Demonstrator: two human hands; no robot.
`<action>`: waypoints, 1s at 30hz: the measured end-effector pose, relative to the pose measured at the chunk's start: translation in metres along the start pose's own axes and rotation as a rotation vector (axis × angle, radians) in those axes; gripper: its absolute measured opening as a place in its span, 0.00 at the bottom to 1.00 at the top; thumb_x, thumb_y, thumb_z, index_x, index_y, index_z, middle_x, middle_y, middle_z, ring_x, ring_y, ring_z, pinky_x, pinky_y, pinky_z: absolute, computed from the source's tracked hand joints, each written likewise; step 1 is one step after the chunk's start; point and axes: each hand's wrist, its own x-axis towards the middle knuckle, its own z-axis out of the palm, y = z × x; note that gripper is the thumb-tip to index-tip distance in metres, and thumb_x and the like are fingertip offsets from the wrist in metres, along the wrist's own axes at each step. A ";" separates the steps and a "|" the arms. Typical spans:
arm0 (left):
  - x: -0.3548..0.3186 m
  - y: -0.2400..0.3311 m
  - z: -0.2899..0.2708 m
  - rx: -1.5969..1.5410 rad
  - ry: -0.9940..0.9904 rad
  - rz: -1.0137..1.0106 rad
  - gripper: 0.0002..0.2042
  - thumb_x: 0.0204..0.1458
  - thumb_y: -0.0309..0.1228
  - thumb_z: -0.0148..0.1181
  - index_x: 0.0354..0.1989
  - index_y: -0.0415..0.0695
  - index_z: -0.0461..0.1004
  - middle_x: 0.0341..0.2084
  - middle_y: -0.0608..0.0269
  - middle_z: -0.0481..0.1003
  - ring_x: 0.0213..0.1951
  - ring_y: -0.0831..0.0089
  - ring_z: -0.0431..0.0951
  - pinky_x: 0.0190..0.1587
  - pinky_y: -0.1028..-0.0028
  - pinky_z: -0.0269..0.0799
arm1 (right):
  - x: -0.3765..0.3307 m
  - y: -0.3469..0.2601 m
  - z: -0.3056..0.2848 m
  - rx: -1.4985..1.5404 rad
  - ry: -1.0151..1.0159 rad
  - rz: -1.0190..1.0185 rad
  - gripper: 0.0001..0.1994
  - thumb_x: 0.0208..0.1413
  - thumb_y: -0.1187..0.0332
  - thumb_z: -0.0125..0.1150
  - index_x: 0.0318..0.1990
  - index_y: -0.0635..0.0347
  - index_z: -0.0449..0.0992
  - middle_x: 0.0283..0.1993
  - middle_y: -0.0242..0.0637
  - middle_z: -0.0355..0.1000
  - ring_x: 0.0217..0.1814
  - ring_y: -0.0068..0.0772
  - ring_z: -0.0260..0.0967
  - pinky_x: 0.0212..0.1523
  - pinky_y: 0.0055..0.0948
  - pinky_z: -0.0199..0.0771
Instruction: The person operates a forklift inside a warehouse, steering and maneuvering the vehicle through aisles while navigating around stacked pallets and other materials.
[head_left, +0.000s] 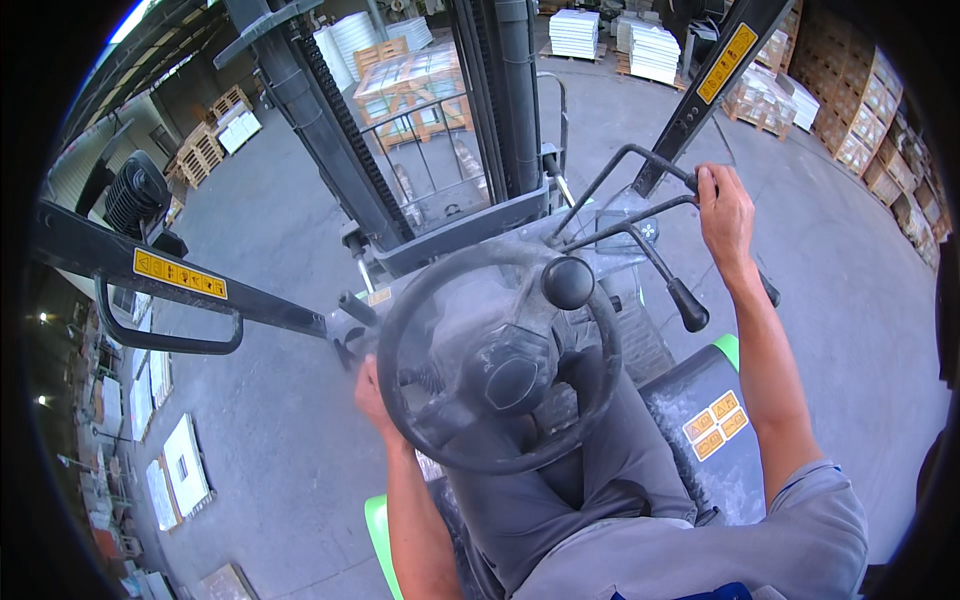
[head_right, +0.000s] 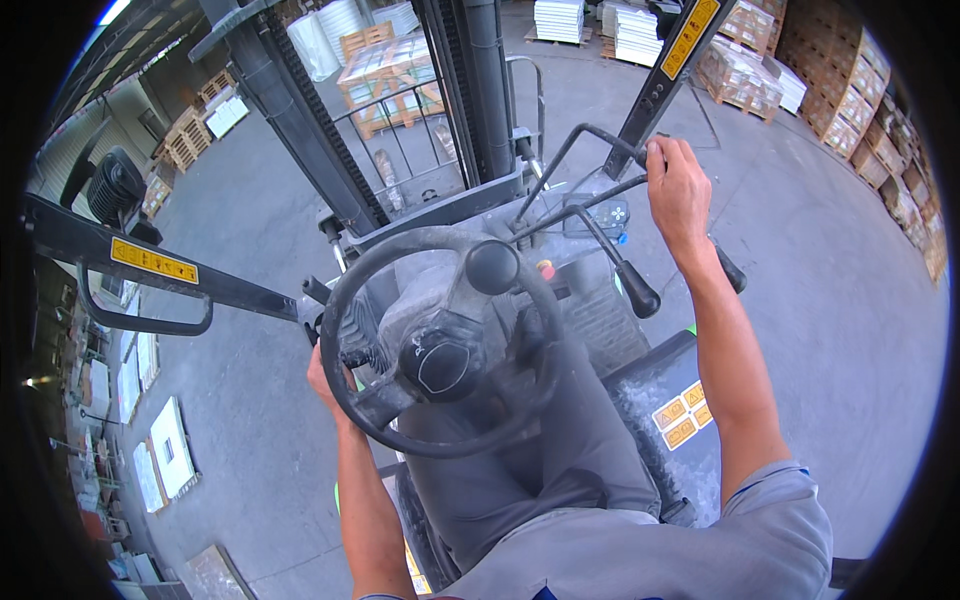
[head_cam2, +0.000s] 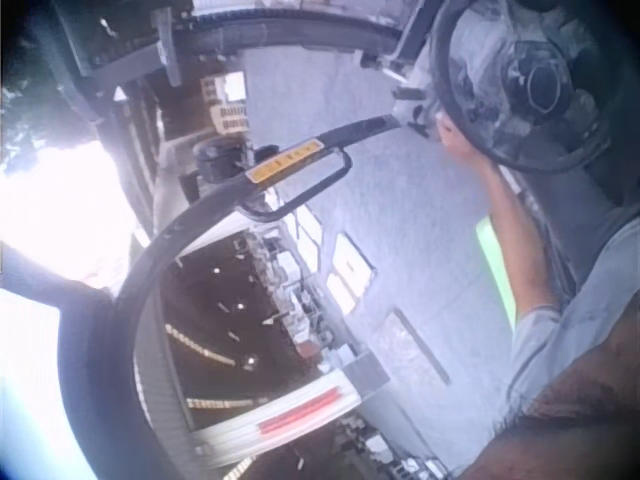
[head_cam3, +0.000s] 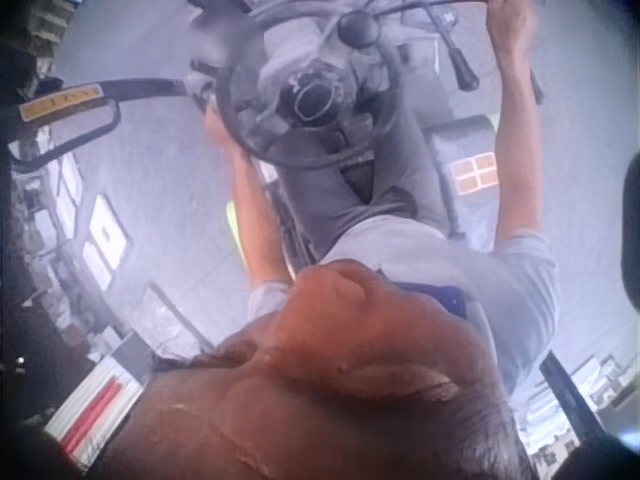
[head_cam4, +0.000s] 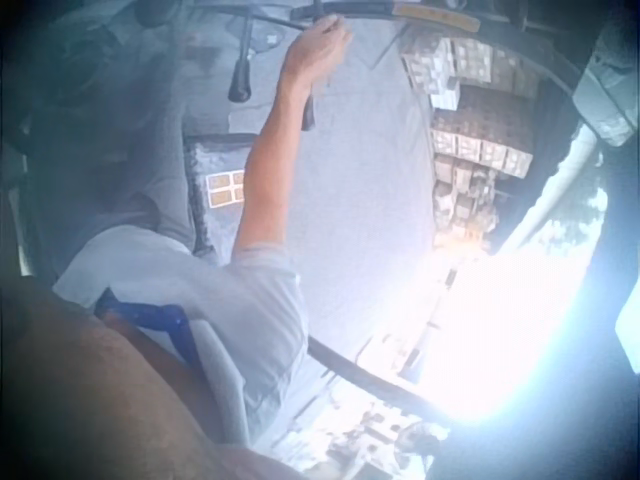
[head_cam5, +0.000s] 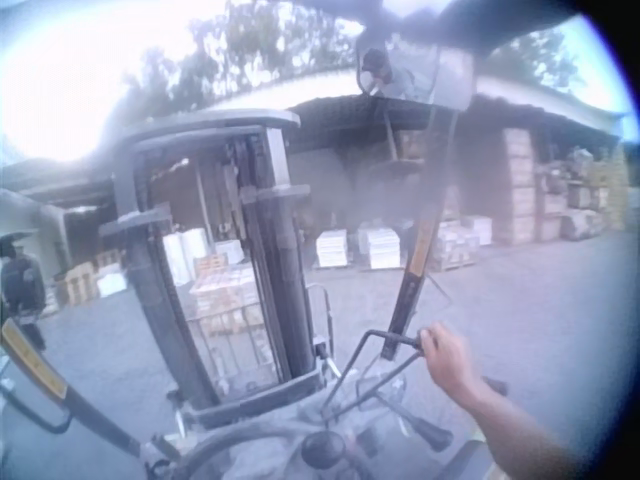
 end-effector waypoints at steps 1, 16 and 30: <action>0.000 0.001 -0.001 -0.032 -0.013 -0.033 0.22 0.72 0.40 0.48 0.24 0.42 0.66 0.20 0.74 0.63 0.26 0.81 0.59 0.29 0.73 0.57 | 0.003 -0.002 0.001 0.007 -0.004 0.015 0.09 0.69 0.68 0.56 0.43 0.62 0.80 0.37 0.43 0.76 0.34 0.49 0.75 0.37 0.41 0.75; 0.002 0.008 0.001 -0.020 0.015 0.025 0.22 0.72 0.40 0.47 0.24 0.43 0.67 0.19 0.76 0.63 0.24 0.83 0.60 0.27 0.73 0.56 | -0.111 -0.045 -0.092 0.079 -0.183 -0.026 0.16 0.58 0.74 0.66 0.54 0.64 0.77 0.58 0.49 0.75 0.61 0.52 0.73 0.62 0.43 0.72; 0.014 -0.004 -0.003 0.034 -0.022 0.044 0.19 0.71 0.37 0.51 0.24 0.45 0.67 0.21 0.79 0.61 0.25 0.87 0.60 0.26 0.76 0.54 | -0.038 -0.193 0.013 0.642 -0.321 -0.392 0.14 0.49 0.71 0.74 0.43 0.61 0.82 0.42 0.39 0.78 0.48 0.46 0.76 0.51 0.39 0.76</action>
